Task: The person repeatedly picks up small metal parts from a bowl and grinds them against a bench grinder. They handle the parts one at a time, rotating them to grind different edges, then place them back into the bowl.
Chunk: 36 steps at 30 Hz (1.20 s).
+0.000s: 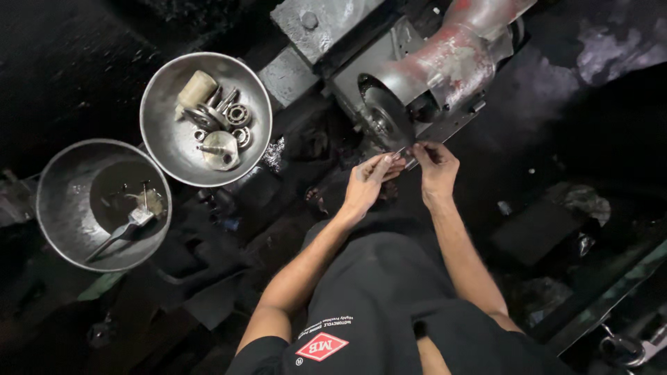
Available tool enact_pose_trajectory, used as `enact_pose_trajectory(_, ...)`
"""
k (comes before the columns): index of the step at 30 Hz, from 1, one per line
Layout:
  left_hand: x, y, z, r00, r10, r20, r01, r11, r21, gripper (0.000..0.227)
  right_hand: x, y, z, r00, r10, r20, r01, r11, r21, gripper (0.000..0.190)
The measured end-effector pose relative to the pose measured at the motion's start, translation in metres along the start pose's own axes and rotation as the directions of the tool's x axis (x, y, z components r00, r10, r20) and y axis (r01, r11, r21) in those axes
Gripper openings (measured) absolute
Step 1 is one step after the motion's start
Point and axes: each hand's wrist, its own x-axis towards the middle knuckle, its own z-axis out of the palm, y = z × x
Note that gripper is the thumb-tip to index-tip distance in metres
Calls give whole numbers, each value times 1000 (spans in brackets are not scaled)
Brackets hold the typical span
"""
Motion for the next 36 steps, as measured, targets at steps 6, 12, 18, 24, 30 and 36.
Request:
enact_pose_trajectory(6, 0, -2, -16, 1000, 22, 13, -22, 999, 27, 37, -12, 11, 21, 998, -4, -56, 8, 998, 62, 10)
enact_pose_trajectory(12, 4, -6, -23, 1000, 4, 25, -5, 999, 43, 36, -24, 4, 33, 995, -32, -94, 40, 995, 89, 10)
enact_pose_trajectory(18, -15, 51, -22, 997, 27, 66, -47, 946, 321, 33, -37, -17, 29, 998, 54, 8, -54, 996, -72, 12)
enact_pose_trajectory(24, -37, 86, -25, 976, 113, 186, -218, 507, 834, 32, -41, -23, 14, 991, 16, 134, 4, 990, -142, 15)
enact_pose_trajectory(30, -6, 37, -2, 967, -232, 102, 232, 973, 8, 38, -10, -21, -6, 999, 40, 34, -32, 974, -223, 9)
enact_pose_trajectory(36, 9, 5, 10, 995, -99, -21, 97, 993, -67, 37, 14, -9, -11, 998, -12, 58, 23, 979, -203, 13)
